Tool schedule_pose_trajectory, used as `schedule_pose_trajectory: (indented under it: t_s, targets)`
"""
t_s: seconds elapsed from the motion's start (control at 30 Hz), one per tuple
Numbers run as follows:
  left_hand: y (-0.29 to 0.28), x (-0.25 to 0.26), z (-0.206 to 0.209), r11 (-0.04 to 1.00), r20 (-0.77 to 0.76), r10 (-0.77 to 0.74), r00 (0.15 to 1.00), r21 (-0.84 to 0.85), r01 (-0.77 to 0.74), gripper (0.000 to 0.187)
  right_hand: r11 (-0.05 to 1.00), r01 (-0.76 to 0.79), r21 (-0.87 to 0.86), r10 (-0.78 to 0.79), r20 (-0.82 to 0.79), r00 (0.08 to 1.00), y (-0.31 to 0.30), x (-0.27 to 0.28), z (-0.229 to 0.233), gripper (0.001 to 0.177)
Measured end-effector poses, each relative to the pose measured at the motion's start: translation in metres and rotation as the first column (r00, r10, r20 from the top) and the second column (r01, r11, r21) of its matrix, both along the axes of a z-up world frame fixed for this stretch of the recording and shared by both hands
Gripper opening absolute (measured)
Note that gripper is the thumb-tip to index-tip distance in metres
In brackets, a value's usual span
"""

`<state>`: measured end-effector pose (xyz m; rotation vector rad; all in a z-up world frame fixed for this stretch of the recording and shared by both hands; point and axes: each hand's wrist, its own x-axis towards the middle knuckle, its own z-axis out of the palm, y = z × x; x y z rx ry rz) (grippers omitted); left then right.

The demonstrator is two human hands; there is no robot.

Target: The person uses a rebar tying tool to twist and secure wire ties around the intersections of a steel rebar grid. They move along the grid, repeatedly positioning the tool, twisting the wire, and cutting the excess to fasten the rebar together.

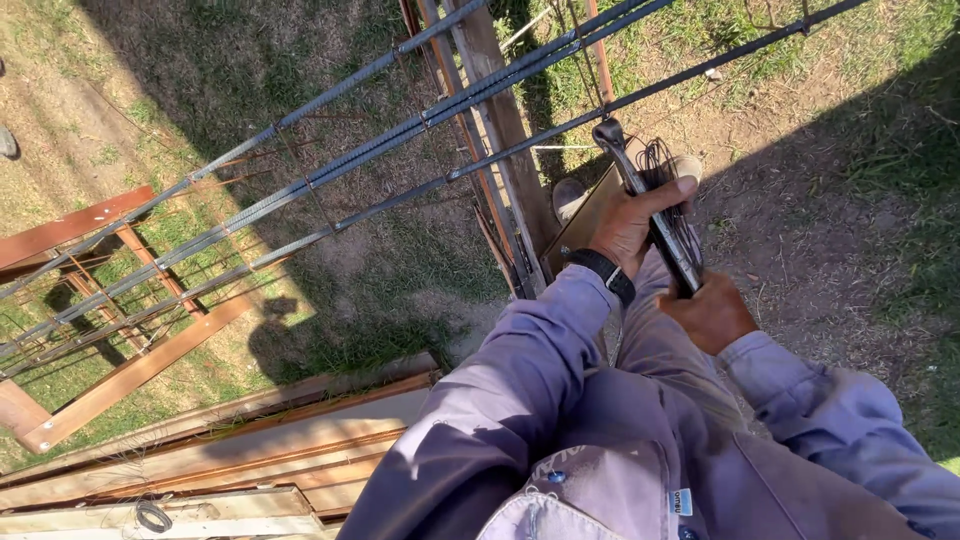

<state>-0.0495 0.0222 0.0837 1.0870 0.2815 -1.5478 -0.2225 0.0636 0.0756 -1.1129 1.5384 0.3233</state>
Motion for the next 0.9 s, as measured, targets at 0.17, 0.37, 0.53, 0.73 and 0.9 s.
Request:
schedule_pose_trajectory:
  t_s: [0.17, 0.37, 0.53, 0.73, 0.9]
  targets:
    - [-0.022, -0.012, 0.001, 0.968, 0.384, -0.132, 0.914, 0.249, 0.035, 0.042, 0.908, -0.282, -0.31, 0.203, -0.263, 0.943, -0.008, 0.003, -0.083, 0.031]
    - [-0.031, -0.029, -0.015, 0.869, 0.431, -0.219, 0.876, 0.495, -0.026, 0.068, 0.839, -0.221, -0.497, 0.199, -0.097, 0.975, 0.0, 0.005, -0.118, 0.033]
    - [-0.036, -0.02, 0.022, 0.896, 0.517, 0.035, 0.855, 0.364, -0.256, 0.047, 0.738, -0.399, -0.544, 0.368, -0.17, 0.914, 0.032, -0.022, -0.122, 0.025]
    - [-0.004, 0.006, 0.041, 0.961, 0.121, 0.031, 0.992, 0.269, -0.063, 0.046, 0.943, 0.301, 0.139, -0.33, 0.473, 0.817, 0.012, 0.019, 0.029, 0.041]
    - [0.03, 0.04, 0.014, 0.936, -0.586, -0.186, 0.788, -0.35, -0.039, 0.038, 0.669, 0.451, 0.591, -0.675, 0.229, 0.702, 0.043, 0.053, 0.052, 0.024]
